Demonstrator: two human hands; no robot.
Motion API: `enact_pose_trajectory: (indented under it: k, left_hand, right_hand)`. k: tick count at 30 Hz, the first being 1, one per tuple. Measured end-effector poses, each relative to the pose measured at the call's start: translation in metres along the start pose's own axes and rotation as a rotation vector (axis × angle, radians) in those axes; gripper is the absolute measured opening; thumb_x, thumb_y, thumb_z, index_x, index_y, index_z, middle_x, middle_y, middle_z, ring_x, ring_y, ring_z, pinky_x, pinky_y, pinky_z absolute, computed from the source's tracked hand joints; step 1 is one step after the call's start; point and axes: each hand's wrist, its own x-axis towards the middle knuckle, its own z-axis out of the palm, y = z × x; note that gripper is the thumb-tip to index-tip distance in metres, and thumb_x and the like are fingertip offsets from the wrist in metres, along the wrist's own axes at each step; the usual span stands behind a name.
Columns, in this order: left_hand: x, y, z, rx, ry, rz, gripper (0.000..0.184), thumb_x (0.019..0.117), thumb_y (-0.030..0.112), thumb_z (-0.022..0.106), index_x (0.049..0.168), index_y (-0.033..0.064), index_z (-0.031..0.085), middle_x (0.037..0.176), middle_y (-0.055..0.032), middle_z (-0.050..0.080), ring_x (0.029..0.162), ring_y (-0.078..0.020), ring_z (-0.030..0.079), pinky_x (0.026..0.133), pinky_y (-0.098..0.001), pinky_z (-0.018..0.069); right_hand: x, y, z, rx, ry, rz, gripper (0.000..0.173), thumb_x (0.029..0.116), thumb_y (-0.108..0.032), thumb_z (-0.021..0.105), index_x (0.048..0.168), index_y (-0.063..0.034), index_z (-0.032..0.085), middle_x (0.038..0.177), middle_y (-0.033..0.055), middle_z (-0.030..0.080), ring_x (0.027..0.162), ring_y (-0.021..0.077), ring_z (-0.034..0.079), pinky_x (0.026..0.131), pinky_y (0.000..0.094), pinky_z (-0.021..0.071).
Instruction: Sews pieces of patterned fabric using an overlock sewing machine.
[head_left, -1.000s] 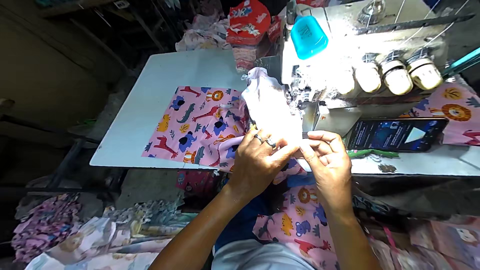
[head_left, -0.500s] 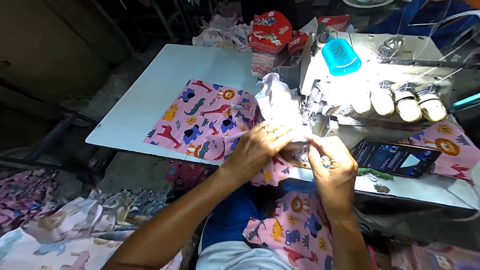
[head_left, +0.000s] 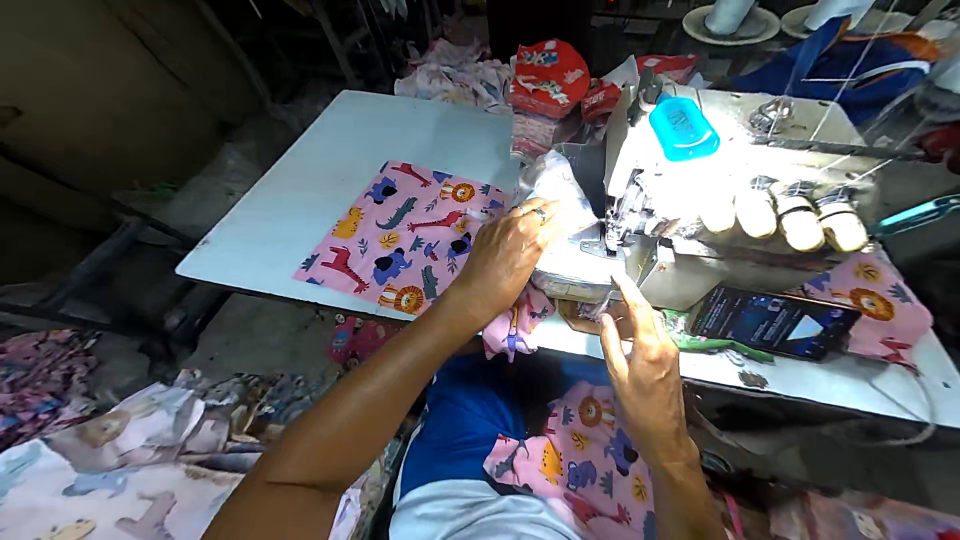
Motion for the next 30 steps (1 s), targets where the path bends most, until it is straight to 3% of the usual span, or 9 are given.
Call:
enact_pose_trajectory:
  k: [5,8,11,14,16,19,21,26,30]
  left_hand:
    - [-0.042,0.032,-0.006,-0.033,0.074,-0.174,0.048,0.0883,-0.015,0.059,0.129,0.0079,0.07,0.14,-0.0192,0.056,0.123,-0.0393,0.057,0.095,-0.0478,0.0534]
    - [-0.068,0.045,0.003,-0.11,0.133,-0.177,0.045,0.0899,-0.01,0.062,0.131,0.0053,0.068,0.135,-0.0195,0.056,0.112,-0.0347,0.06,0.087,-0.043,0.056]
    - [-0.096,0.06,0.014,-0.302,0.095,-0.102,0.033,0.0963,-0.001,0.059,0.127,0.0042,0.069,0.131,-0.0175,0.061,0.114,-0.0282,0.065,0.094,-0.0374,0.0565]
    - [-0.116,0.053,0.024,-0.452,0.04,-0.049,0.027,0.1028,0.015,0.056,0.125,0.0064,0.069,0.122,-0.0133,0.067,0.109,-0.0224,0.067,0.094,-0.0332,0.0547]
    - [-0.122,0.031,0.028,-0.357,0.017,-0.202,0.032,0.1042,0.03,0.055,0.12,0.0064,0.069,0.122,-0.0114,0.069,0.113,-0.0242,0.066,0.097,-0.0402,0.0538]
    - [-0.12,-0.029,0.033,-0.191,-0.104,-0.397,0.042,0.106,0.031,0.053,0.134,0.0005,0.063,0.147,-0.0195,0.055,0.137,-0.0383,0.051,0.113,-0.0565,0.0404]
    - [-0.107,-0.063,0.027,-0.207,-0.124,-0.428,0.041,0.107,0.026,0.052,0.136,-0.0008,0.062,0.148,-0.0227,0.052,0.139,-0.0415,0.047,0.115,-0.0586,0.0373]
    - [-0.06,-0.062,-0.01,-0.277,-0.064,-0.456,0.047,0.1109,0.032,0.04,0.121,-0.0045,0.068,0.123,-0.0237,0.066,0.119,-0.0375,0.061,0.106,-0.0543,0.0445]
    - [-0.031,-0.066,-0.006,-0.224,-0.339,-0.49,0.042,0.1027,0.037,0.059,0.103,-0.0024,0.072,0.1,-0.0224,0.069,0.1,-0.0393,0.066,0.087,-0.061,0.0492]
  right_hand:
    - [-0.002,-0.01,0.008,0.175,-0.04,-0.051,0.04,0.1032,-0.017,0.058,0.135,0.0067,0.06,0.102,0.0121,0.074,0.089,0.0152,0.071,0.084,0.0261,0.0577]
    - [0.002,-0.014,0.012,0.338,-0.102,-0.083,0.047,0.1065,-0.024,0.054,0.144,0.0051,0.053,0.11,0.0092,0.074,0.099,0.0098,0.07,0.093,0.0242,0.0556]
    - [0.004,-0.014,0.014,0.526,-0.171,-0.073,0.051,0.1094,-0.032,0.046,0.145,0.0028,0.053,0.125,0.012,0.069,0.114,0.008,0.066,0.103,0.0244,0.0513]
    - [0.007,-0.001,0.012,0.587,-0.027,0.077,0.031,0.1066,-0.019,0.049,0.106,-0.0013,0.075,0.096,0.0029,0.071,0.09,0.0028,0.066,0.084,0.0204,0.0557]
    - [0.009,0.018,0.008,0.527,0.13,0.184,0.018,0.1008,-0.01,0.058,0.092,0.0011,0.07,0.085,0.001,0.067,0.079,-0.0006,0.064,0.073,0.0157,0.0548]
    - [0.001,0.033,0.0,0.493,0.14,0.236,0.019,0.0956,-0.005,0.065,0.11,0.0074,0.069,0.105,0.0113,0.066,0.091,0.005,0.065,0.081,0.0165,0.055]
    - [-0.014,0.022,-0.002,0.556,0.057,0.262,0.029,0.0959,-0.004,0.064,0.12,0.0106,0.064,0.116,0.0167,0.064,0.098,0.0091,0.069,0.085,0.0211,0.06]
    - [-0.048,-0.006,0.008,0.681,-0.066,0.217,0.039,0.0959,-0.005,0.061,0.132,0.0104,0.06,0.124,0.0166,0.064,0.107,0.0081,0.067,0.093,0.0193,0.0563]
    - [-0.052,-0.012,0.013,0.795,-0.057,0.211,0.043,0.0933,-0.009,0.067,0.131,0.01,0.061,0.127,0.0154,0.064,0.113,0.0118,0.065,0.098,0.0227,0.055]
